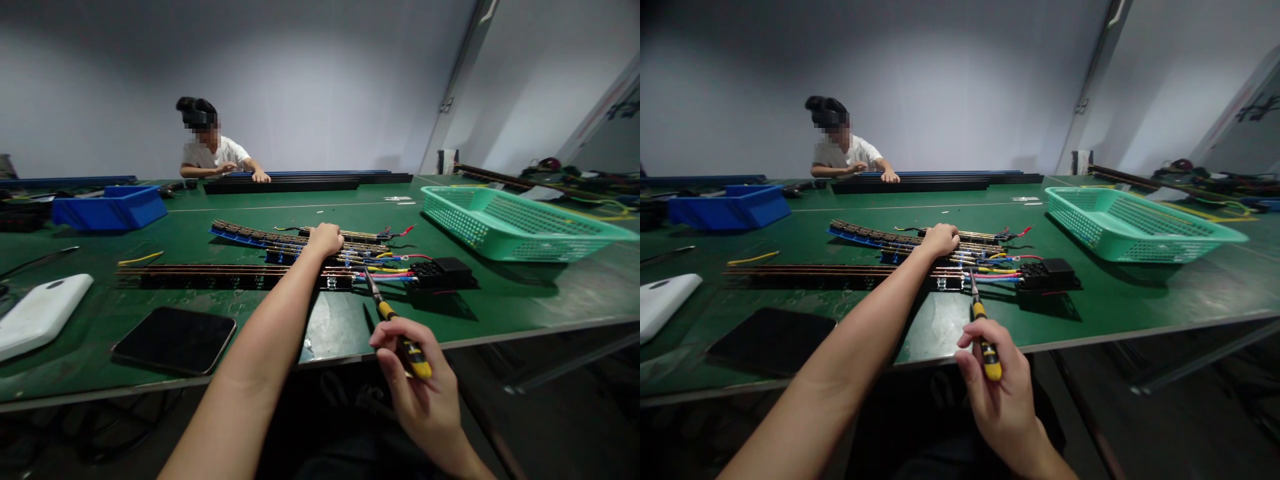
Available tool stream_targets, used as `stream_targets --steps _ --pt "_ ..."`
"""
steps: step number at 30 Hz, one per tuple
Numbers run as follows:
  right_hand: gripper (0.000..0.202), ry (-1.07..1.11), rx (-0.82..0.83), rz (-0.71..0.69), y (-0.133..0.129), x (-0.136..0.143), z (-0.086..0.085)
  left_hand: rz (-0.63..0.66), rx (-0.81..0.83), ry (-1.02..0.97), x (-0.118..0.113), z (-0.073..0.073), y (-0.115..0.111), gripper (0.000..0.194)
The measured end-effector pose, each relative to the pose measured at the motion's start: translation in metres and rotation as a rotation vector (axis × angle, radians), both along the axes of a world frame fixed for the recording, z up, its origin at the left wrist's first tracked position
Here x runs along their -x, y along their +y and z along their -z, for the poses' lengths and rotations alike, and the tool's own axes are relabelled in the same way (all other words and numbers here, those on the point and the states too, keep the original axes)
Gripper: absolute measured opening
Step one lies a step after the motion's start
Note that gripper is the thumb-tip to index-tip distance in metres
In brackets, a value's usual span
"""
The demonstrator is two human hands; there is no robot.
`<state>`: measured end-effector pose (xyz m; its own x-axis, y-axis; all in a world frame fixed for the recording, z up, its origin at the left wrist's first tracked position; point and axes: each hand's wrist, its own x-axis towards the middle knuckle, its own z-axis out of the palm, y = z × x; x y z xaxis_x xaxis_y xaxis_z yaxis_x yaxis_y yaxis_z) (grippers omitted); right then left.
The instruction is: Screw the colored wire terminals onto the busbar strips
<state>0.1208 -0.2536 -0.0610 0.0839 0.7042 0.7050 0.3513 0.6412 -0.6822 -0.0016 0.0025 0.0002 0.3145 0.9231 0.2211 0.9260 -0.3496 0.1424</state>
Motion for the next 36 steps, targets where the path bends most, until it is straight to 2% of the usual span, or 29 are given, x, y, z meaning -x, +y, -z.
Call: stream_targets --steps 4,9,11,14,17,19,21,24,26,28,30,33,36 --pt "0.014 0.094 -0.020 0.073 0.015 -0.011 -0.014 -0.009 0.002 0.010 0.000 0.000 0.001 0.035" --pt "0.025 0.271 0.159 -0.045 0.056 -0.024 -0.027 -0.004 0.004 0.020 0.000 0.000 0.001 0.037" --pt "0.027 0.179 0.191 -0.014 0.069 -0.027 -0.028 -0.004 0.003 0.021 0.000 0.000 0.001 0.037" --pt "0.024 -0.122 0.176 0.093 0.078 -0.027 -0.027 -0.004 0.002 0.019 0.000 0.000 0.001 0.037" --pt "0.017 -0.478 0.171 0.090 0.078 -0.025 -0.024 -0.005 -0.011 0.019 0.000 0.001 0.001 0.038" --pt "0.015 -0.561 0.189 0.071 0.077 -0.022 -0.021 -0.007 -0.016 0.020 0.000 0.001 0.001 0.038" --pt "0.015 -0.377 0.210 0.076 0.077 -0.022 -0.020 -0.008 -0.007 0.021 -0.001 0.001 0.001 0.037" --pt "0.023 0.242 0.256 0.058 0.078 -0.025 -0.020 -0.008 0.007 0.020 -0.001 0.000 0.001 0.036" --pt "0.029 0.623 0.305 -0.015 0.078 -0.029 -0.021 -0.005 0.005 0.014 -0.001 0.000 0.001 0.036" --pt "0.034 0.821 0.328 -0.064 0.076 -0.032 -0.023 -0.004 0.000 0.008 -0.001 0.000 0.000 0.036" --pt "0.037 0.812 0.290 -0.018 0.071 -0.031 -0.022 -0.004 0.002 0.006 0.000 0.000 0.000 0.036" --pt "0.033 0.642 0.178 0.110 0.058 -0.024 -0.020 -0.008 0.012 0.006 0.000 -0.001 0.000 0.036" --pt "0.029 0.509 0.096 0.163 0.046 -0.019 -0.021 -0.008 0.010 0.010 0.000 -0.001 0.000 0.037"
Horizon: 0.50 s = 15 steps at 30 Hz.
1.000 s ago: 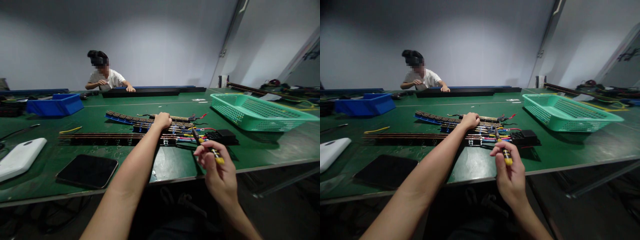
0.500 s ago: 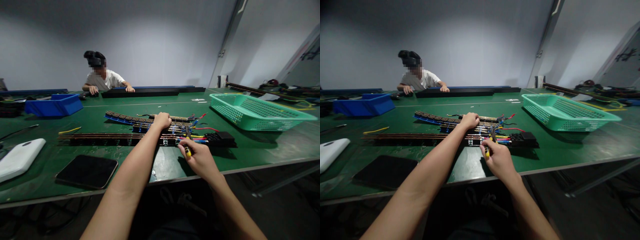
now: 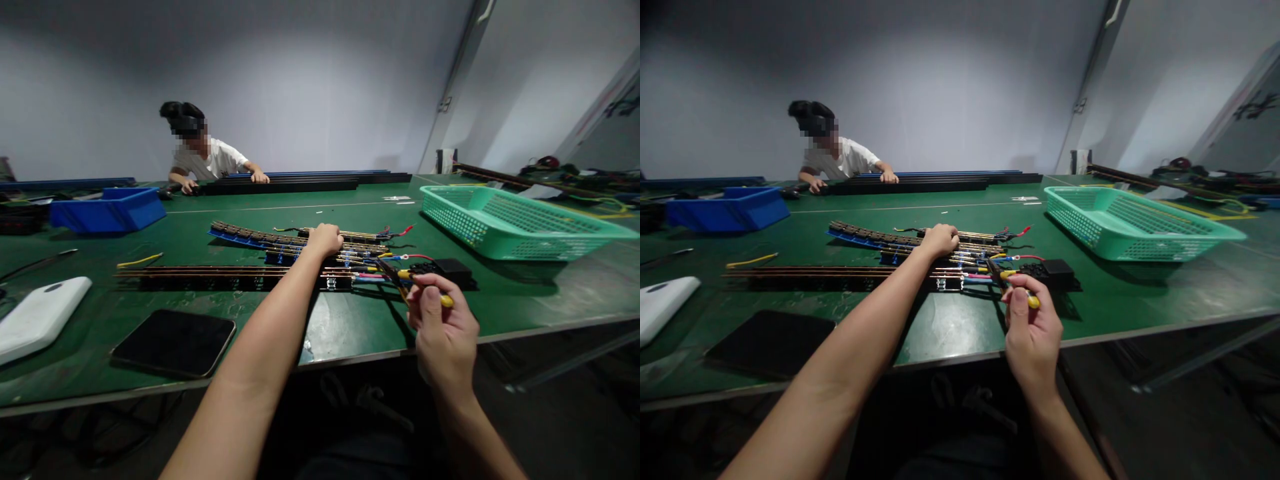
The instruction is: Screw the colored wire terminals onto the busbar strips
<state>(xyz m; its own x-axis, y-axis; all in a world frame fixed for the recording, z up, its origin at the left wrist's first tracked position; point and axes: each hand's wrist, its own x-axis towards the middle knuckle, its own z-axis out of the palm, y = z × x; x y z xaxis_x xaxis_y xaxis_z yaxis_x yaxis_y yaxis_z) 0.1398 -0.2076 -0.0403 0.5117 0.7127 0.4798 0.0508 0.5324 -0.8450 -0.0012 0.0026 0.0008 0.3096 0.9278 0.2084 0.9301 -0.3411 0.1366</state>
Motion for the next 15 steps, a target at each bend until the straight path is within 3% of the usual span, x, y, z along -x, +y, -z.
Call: stream_targets --steps 5,8,15 --pt "0.029 -0.101 -0.139 0.112 0.003 -0.010 -0.016 0.006 0.000 0.003 0.000 0.000 -0.001 0.038" --pt "0.031 -0.148 -0.097 0.163 0.015 -0.027 -0.025 0.001 0.005 -0.001 0.000 -0.001 -0.001 0.038" --pt "0.035 -0.155 0.026 0.045 0.037 -0.053 -0.032 0.001 -0.005 0.003 0.000 0.000 0.000 0.038"
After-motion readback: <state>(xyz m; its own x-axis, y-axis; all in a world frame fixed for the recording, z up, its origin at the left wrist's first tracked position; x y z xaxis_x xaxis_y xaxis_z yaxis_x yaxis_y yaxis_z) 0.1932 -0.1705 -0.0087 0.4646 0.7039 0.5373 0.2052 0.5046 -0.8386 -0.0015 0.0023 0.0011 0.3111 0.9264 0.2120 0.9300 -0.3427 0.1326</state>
